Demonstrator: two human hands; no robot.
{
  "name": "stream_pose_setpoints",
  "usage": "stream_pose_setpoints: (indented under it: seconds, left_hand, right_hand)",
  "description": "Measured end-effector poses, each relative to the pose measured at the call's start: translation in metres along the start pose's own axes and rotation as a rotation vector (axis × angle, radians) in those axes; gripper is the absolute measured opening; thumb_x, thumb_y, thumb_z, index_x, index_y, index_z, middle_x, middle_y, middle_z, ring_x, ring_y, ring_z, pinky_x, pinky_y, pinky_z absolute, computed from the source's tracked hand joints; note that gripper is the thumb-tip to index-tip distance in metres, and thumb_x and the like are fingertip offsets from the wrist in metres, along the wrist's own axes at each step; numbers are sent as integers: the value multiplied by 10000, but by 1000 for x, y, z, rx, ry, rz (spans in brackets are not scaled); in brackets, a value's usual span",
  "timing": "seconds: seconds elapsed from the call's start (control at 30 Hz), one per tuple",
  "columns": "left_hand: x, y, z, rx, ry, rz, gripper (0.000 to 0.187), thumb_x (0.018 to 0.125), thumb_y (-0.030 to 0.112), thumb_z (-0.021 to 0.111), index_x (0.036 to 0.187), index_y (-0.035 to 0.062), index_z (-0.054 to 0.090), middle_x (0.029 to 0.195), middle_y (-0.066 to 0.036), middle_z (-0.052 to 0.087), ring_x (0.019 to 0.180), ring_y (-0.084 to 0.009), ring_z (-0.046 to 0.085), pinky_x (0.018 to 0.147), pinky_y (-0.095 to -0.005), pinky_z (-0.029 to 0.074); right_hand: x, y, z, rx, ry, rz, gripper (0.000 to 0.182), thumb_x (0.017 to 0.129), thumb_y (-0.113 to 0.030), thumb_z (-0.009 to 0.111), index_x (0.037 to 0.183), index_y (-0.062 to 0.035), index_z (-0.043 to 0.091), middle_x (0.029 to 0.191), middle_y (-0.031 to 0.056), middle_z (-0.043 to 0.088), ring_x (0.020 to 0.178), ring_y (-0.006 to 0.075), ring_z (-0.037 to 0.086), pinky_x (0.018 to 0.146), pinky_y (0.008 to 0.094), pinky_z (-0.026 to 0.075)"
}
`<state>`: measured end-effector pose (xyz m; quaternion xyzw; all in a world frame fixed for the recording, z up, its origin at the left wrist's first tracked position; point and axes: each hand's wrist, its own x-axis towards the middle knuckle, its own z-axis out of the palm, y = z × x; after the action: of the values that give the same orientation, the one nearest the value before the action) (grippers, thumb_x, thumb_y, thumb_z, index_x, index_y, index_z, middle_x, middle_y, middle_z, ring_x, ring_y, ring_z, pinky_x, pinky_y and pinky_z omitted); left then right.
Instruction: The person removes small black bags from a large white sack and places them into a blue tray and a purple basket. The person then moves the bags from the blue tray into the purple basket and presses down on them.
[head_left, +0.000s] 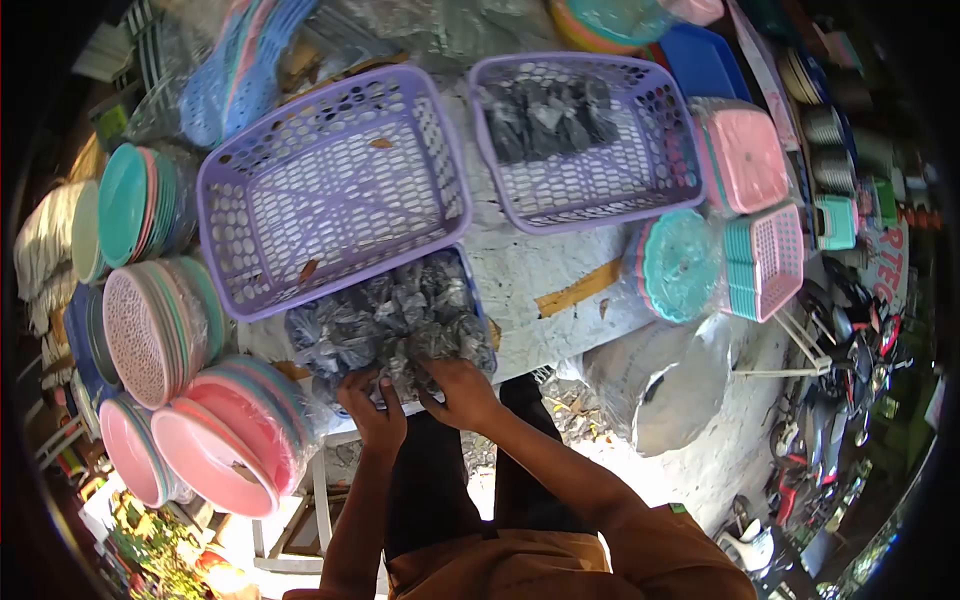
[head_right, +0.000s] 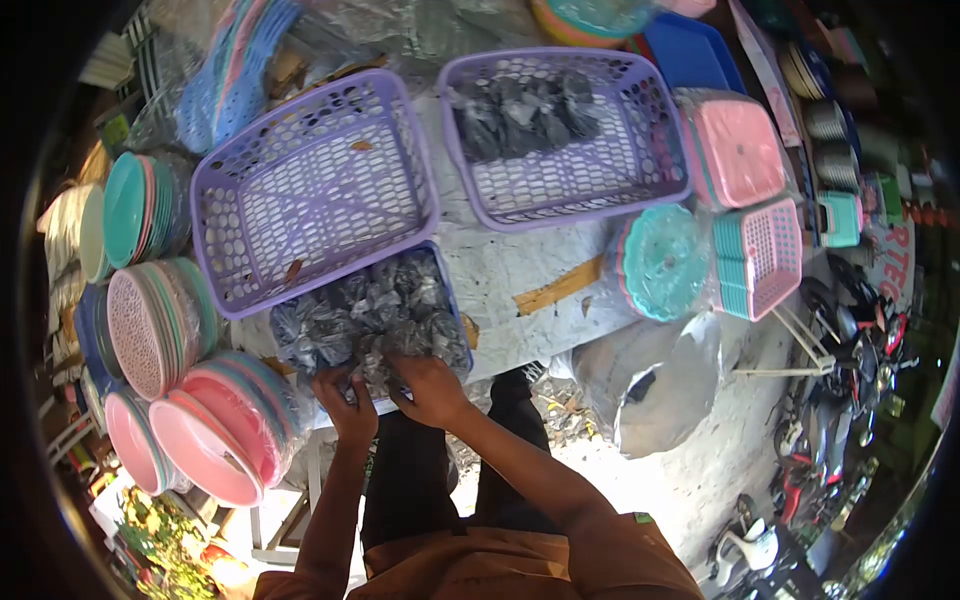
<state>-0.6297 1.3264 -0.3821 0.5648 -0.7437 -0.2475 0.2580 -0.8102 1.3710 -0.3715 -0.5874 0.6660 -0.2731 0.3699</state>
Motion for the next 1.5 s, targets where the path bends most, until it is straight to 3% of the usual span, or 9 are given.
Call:
stream_pose_setpoints:
  seconds: [0.17, 0.43, 0.53, 0.73, 0.9, 1.03, 1.2, 1.4, 1.5]
  left_hand:
    - [-37, 67, 37, -288, -440, -6, 104, 894, 40, 625, 984, 21, 577, 809, -90, 521, 689, -193, 505, 644, -318, 422]
    - [-80, 193, 131, -352, -841, 193, 136, 932, 23, 526, 1057, 17, 581, 872, -80, 503, 738, -161, 486, 686, -297, 420]
    - [-103, 231, 174, -365, -956, 169, 228, 962, 43, 501, 1187, 19, 523, 892, -70, 483, 768, -156, 489, 712, -309, 429]
    - [-133, 298, 240, -204, -1072, -56, 502, 944, 107, 596, 1361, 11, 333, 892, -78, 500, 714, -181, 508, 712, -344, 441]
    - [-147, 292, 265, -237, -998, 120, 497, 955, 59, 530, 1390, -16, 302, 1075, -200, 575, 939, -317, 598, 877, -418, 453]
    - [-143, 302, 259, -183, -1043, 55, 518, 966, 27, 466, 1428, -37, 242, 1266, -290, 536, 1196, -375, 557, 1019, -428, 408]
    - [-140, 299, 259, -228, -1073, 21, 515, 970, 17, 443, 1431, -39, 219, 1290, -284, 514, 1209, -382, 540, 1032, -424, 397]
    - [-136, 294, 262, -239, -1055, 9, 493, 964, 4, 435, 1416, -24, 239, 1307, -298, 480, 1234, -394, 511, 1048, -433, 379]
    - [-136, 289, 263, -331, -1067, -99, 613, 890, -62, 464, 1442, -46, 198, 1429, -282, 377, 1350, -384, 383, 1146, -438, 239]
  right_hand:
    - [-130, 46, -71, 26, 178, 114, 277, 791, -163, 698, 1048, -62, 674, 957, 93, 690, 854, 289, 658, 790, 406, 498]
    - [-277, 140, -160, 50, 845, 444, 109, 799, -75, 694, 897, -30, 681, 817, 146, 641, 752, 341, 626, 689, 421, 485]
    - [-304, 217, -173, 42, 938, 687, 260, 810, -128, 688, 1043, -21, 646, 928, 176, 650, 852, 366, 644, 757, 432, 505]
    - [-307, 350, -140, 22, 808, 878, 451, 799, -216, 697, 1203, -48, 588, 1214, 198, 591, 1098, 379, 594, 889, 445, 513]
    - [-274, 369, -112, -290, 177, 795, 476, 850, -232, 624, 1309, -144, 535, 1342, 201, 501, 1115, 384, 584, 944, 497, 496]
    - [-267, 367, -57, -321, 186, 795, 350, 894, -236, 585, 1238, -174, 563, 1202, 181, 549, 1069, 376, 613, 870, 527, 522]
    - [-268, 371, -38, -322, 315, 889, 350, 906, -272, 567, 1253, -256, 532, 1203, 197, 552, 1013, 390, 635, 756, 511, 561]
    - [-272, 362, -92, -102, 148, 883, 341, 898, -300, 583, 1223, -204, 549, 1152, 194, 595, 936, 409, 670, 757, 512, 562]
    - [-279, 355, -105, -46, 184, 947, 390, 857, -307, 635, 1207, -149, 563, 1085, 191, 628, 940, 393, 671, 771, 500, 555]
